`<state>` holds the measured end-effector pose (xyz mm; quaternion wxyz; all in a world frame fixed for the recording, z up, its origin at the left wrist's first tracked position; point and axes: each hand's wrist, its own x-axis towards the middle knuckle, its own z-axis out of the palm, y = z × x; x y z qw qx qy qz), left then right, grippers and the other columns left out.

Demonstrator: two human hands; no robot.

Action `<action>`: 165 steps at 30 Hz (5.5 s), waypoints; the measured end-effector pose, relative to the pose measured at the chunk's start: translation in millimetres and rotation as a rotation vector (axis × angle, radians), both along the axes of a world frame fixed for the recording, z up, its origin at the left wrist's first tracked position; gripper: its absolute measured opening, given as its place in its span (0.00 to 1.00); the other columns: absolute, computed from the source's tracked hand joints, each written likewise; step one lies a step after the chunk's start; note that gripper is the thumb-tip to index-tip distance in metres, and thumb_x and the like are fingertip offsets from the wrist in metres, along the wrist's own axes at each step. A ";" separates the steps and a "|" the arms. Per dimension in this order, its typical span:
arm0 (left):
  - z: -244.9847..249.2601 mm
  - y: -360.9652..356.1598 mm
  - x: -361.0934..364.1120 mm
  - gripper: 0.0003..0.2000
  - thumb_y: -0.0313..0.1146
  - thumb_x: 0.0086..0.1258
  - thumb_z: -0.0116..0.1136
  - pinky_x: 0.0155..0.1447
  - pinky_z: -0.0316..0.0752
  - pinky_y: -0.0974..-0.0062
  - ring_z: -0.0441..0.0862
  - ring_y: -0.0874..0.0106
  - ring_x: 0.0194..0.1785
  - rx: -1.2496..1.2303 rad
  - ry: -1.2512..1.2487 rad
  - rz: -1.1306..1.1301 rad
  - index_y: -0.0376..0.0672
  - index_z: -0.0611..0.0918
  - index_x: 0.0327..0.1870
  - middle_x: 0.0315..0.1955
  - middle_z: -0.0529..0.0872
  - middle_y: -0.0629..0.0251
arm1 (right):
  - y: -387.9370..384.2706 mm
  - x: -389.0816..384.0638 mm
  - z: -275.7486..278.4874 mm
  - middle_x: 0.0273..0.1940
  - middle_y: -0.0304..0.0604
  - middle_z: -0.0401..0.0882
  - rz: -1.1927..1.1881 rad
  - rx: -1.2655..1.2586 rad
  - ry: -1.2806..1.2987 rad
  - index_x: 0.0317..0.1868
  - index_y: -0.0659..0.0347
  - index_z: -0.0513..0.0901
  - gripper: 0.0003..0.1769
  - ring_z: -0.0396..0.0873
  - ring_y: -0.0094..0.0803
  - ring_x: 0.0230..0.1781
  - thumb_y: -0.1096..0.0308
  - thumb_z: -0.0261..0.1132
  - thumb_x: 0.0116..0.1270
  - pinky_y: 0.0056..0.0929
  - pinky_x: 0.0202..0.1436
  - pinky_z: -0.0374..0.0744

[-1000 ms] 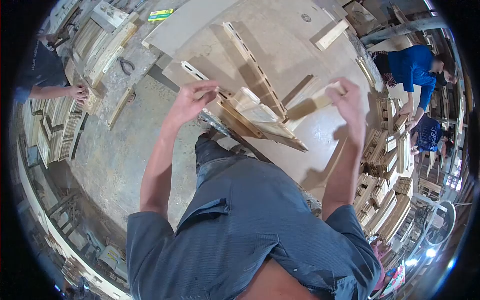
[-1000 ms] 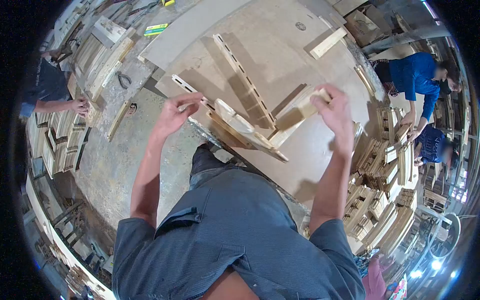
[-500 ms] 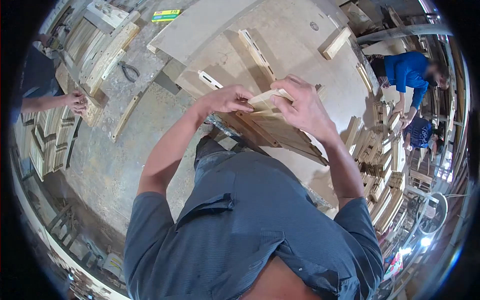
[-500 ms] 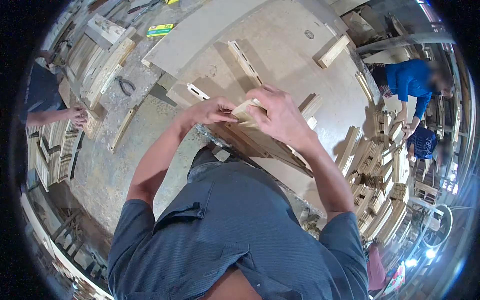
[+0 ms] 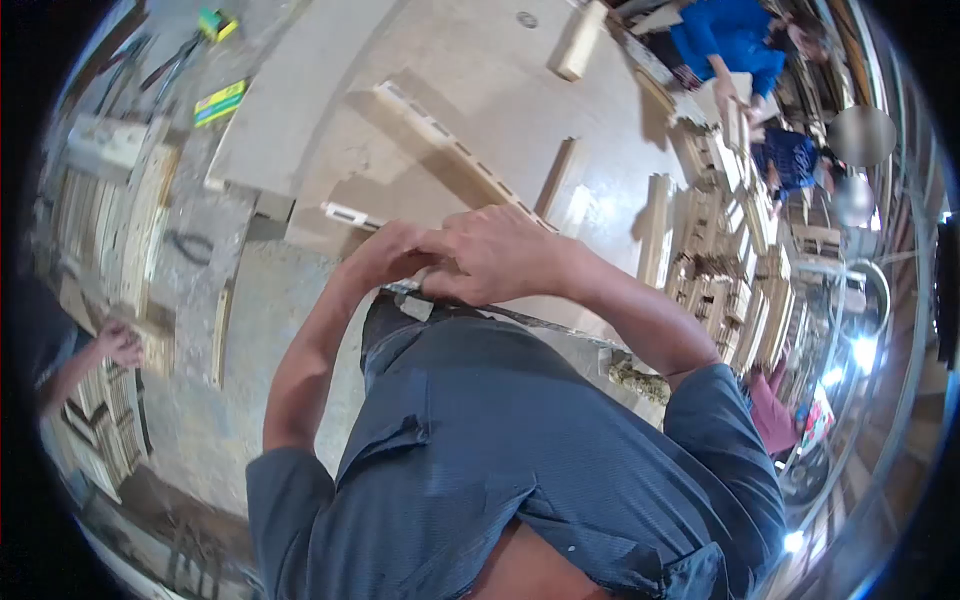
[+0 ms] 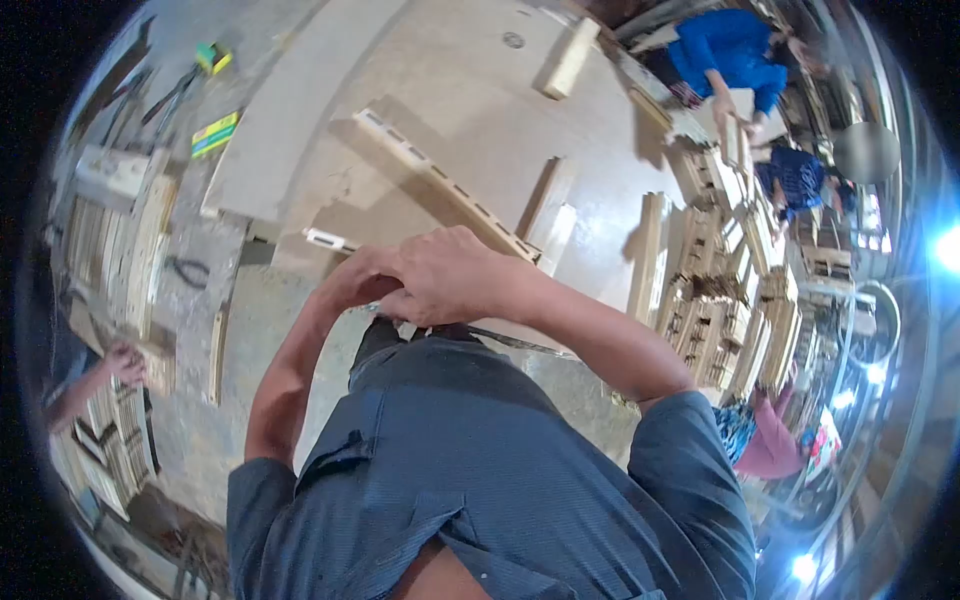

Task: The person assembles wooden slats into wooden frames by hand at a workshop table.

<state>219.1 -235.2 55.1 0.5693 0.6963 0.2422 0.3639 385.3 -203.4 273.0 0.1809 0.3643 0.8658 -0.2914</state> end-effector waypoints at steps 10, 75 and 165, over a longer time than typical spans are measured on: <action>31.8 -43.4 -14.2 0.25 0.19 0.55 0.73 0.65 0.78 0.62 0.84 0.51 0.60 0.068 0.366 0.486 0.35 0.85 0.58 0.54 0.88 0.50 | 143.1 342.6 -220.4 0.73 0.67 0.70 -0.678 0.347 -0.109 0.79 0.68 0.64 0.62 0.70 0.57 0.75 0.30 0.74 0.57 0.48 0.77 0.70; 16.9 2.7 -68.9 0.17 0.31 0.69 0.66 0.62 0.77 0.55 0.82 0.52 0.54 0.217 0.498 0.176 0.48 0.84 0.59 0.42 0.85 0.52 | 12.2 -72.0 -7.2 0.35 0.57 0.89 0.190 0.216 0.004 0.50 0.54 0.90 0.17 0.90 0.53 0.39 0.71 0.66 0.60 0.50 0.47 0.85; 24.2 -2.4 -132.6 0.27 0.19 0.56 0.62 0.73 0.70 0.61 0.82 0.50 0.62 0.085 0.353 0.313 0.39 0.84 0.62 0.58 0.87 0.50 | 146.1 7.1 -41.3 0.42 0.45 0.87 -0.528 -0.237 0.265 0.58 0.68 0.84 0.33 0.84 0.24 0.34 0.42 0.65 0.74 0.27 0.38 0.82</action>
